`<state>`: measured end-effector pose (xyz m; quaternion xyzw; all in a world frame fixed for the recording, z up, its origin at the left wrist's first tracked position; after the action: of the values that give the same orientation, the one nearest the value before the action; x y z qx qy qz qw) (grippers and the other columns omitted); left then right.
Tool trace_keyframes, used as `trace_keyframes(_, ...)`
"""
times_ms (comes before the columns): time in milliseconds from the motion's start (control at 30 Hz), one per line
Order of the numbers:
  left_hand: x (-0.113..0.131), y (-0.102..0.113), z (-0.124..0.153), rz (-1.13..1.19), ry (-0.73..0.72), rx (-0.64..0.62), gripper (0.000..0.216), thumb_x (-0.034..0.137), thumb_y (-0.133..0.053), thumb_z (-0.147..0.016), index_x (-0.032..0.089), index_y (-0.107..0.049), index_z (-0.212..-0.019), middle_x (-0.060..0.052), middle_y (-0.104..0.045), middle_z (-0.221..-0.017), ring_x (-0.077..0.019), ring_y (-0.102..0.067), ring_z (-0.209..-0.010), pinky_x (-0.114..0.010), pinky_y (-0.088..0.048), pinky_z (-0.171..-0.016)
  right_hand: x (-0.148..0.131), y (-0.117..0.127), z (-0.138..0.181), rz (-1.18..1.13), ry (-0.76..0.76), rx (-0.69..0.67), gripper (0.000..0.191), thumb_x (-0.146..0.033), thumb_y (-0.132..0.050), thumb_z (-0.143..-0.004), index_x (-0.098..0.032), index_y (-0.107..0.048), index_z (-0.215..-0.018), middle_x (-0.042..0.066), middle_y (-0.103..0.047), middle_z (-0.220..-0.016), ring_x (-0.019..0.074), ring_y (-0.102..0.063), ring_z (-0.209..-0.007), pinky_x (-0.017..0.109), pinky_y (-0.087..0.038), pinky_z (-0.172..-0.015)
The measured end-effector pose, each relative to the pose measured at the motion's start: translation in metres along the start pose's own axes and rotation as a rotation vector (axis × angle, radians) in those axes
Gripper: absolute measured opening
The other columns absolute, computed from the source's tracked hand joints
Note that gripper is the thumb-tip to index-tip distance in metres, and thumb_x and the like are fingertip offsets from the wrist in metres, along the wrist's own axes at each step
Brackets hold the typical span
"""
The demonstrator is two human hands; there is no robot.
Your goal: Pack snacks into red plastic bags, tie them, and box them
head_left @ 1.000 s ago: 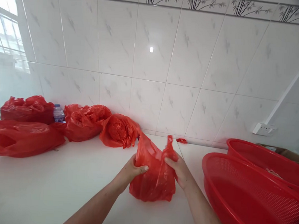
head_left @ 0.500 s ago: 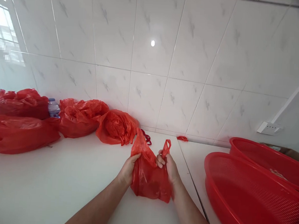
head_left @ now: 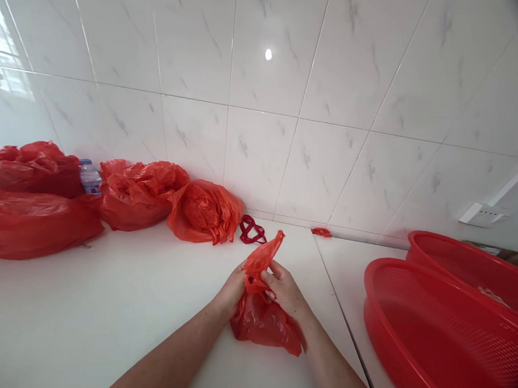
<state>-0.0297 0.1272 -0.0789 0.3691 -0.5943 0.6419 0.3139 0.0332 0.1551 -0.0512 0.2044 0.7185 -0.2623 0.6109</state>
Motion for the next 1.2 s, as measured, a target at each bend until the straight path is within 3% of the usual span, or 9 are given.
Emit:
trace_keyframes(167,-0.002,0.0,0.003,-0.153,-0.058,0.051,0.029,0.026,-0.061,-0.073,0.02,-0.055,-0.102,-0.004,-0.066,-0.07,-0.0199,-0.062,-0.06,-0.033,-0.048,-0.062,0.01,0.015,-0.005,0.002,-0.038,0.116,0.031,-0.05,-0.059,-0.077,-0.02,-0.059,-0.085,-0.012,-0.029,-0.037,0.0056,-0.023,-0.034,0.023,-0.032,-0.041)
trace_keyframes(333,0.025,0.0,0.023,-0.475,-0.419,0.196,0.064,0.02,-0.066,-0.071,0.028,-0.042,-0.13,-0.009,-0.048,-0.13,-0.0232,-0.052,-0.112,-0.035,-0.042,-0.093,0.013,0.031,-0.004,-0.039,-0.05,0.304,0.028,-0.047,-0.06,-0.075,-0.021,-0.057,-0.083,-0.01,-0.039,-0.043,0.0057,-0.029,-0.036,0.02,-0.025,-0.038)
trace_keyframes(467,0.04,-0.01,0.031,-0.707,-0.604,0.254,0.033,0.022,-0.061,-0.075,0.025,-0.06,-0.108,-0.006,-0.048,-0.127,-0.0244,-0.044,-0.12,-0.039,-0.035,-0.102,0.009,0.028,-0.001,0.04,-0.037,0.291,0.026,-0.045,-0.058,-0.077,-0.02,-0.057,-0.086,-0.009,-0.046,-0.043,0.0065,-0.034,-0.035,0.02,-0.025,-0.038)
trace_keyframes(533,0.038,-0.007,0.028,-0.687,-0.564,0.283,0.013,0.026,-0.053,-0.082,0.022,-0.063,-0.09,-0.006,-0.056,-0.113,-0.0218,-0.054,-0.106,-0.037,-0.041,-0.094,0.008,0.025,-0.001,0.073,-0.034,0.234,0.026,-0.045,-0.055,-0.079,-0.02,-0.055,-0.088,-0.009,-0.046,-0.041,0.0069,-0.033,-0.033,0.02,-0.024,-0.037)
trace_keyframes(733,0.013,-0.008,0.016,-0.265,-0.282,0.077,0.024,0.042,-0.045,-0.087,0.02,-0.049,-0.078,-0.001,-0.061,-0.068,-0.0161,-0.06,-0.066,-0.032,-0.047,-0.07,0.01,0.018,0.002,-0.161,-0.03,0.067,0.02,-0.039,-0.056,-0.079,-0.018,-0.057,-0.081,-0.004,-0.055,-0.052,0.0062,-0.036,-0.039,0.021,-0.032,-0.045)
trace_keyframes(900,0.01,0.005,0.013,-0.186,-0.231,0.13,0.027,0.043,-0.055,-0.082,0.019,-0.046,-0.076,0.001,-0.057,-0.069,-0.012,-0.055,-0.063,-0.025,-0.044,-0.063,0.013,0.021,0.004,-0.223,-0.072,0.038,0.036,-0.051,-0.053,-0.08,-0.017,-0.057,-0.067,-0.003,-0.051,-0.052,0.0094,-0.047,-0.05,0.024,-0.039,-0.055)
trace_keyframes(1000,0.011,0.016,0.011,-0.184,-0.257,0.198,0.027,0.041,-0.059,-0.079,0.018,-0.046,-0.076,0.003,-0.054,-0.07,-0.0097,-0.051,-0.062,-0.023,-0.042,-0.061,0.008,0.02,0.005,-0.103,-0.062,-0.008,0.023,-0.035,-0.071,-0.07,-0.02,-0.058,-0.081,-0.002,-0.061,-0.073,0.0105,-0.055,-0.063,0.025,-0.043,-0.064)
trace_keyframes(1067,0.011,0.019,0.011,-0.175,-0.26,0.215,0.026,0.041,-0.059,-0.079,0.018,-0.046,-0.077,0.003,-0.053,-0.071,-0.0096,-0.05,-0.062,-0.022,-0.042,-0.06,0.006,0.017,0.006,-0.046,-0.077,-0.05,0.034,-0.03,-0.072,-0.068,-0.024,-0.055,-0.097,-0.002,-0.063,-0.085,0.013,-0.058,-0.07,0.028,-0.045,-0.068)
trace_keyframes(1200,0.012,0.014,0.013,-0.179,-0.254,0.204,0.027,0.041,-0.058,-0.08,0.019,-0.043,-0.075,0.004,-0.05,-0.069,-0.0088,-0.048,-0.059,-0.021,-0.04,-0.058,0.006,0.029,0.003,0.191,-0.05,0.094,0.039,-0.027,-0.07,-0.067,-0.025,-0.053,-0.103,-0.004,-0.059,-0.076,0.0131,-0.056,-0.065,0.027,-0.045,-0.062)
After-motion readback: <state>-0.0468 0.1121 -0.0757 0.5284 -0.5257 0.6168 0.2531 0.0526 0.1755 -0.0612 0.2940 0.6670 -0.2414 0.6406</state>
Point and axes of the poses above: each hand's wrist, its own z-axis away from the middle knuckle, its own y-axis out of the back of the hand, x = y × z, the point moved 8 cm from there along -z, towards the middle knuckle
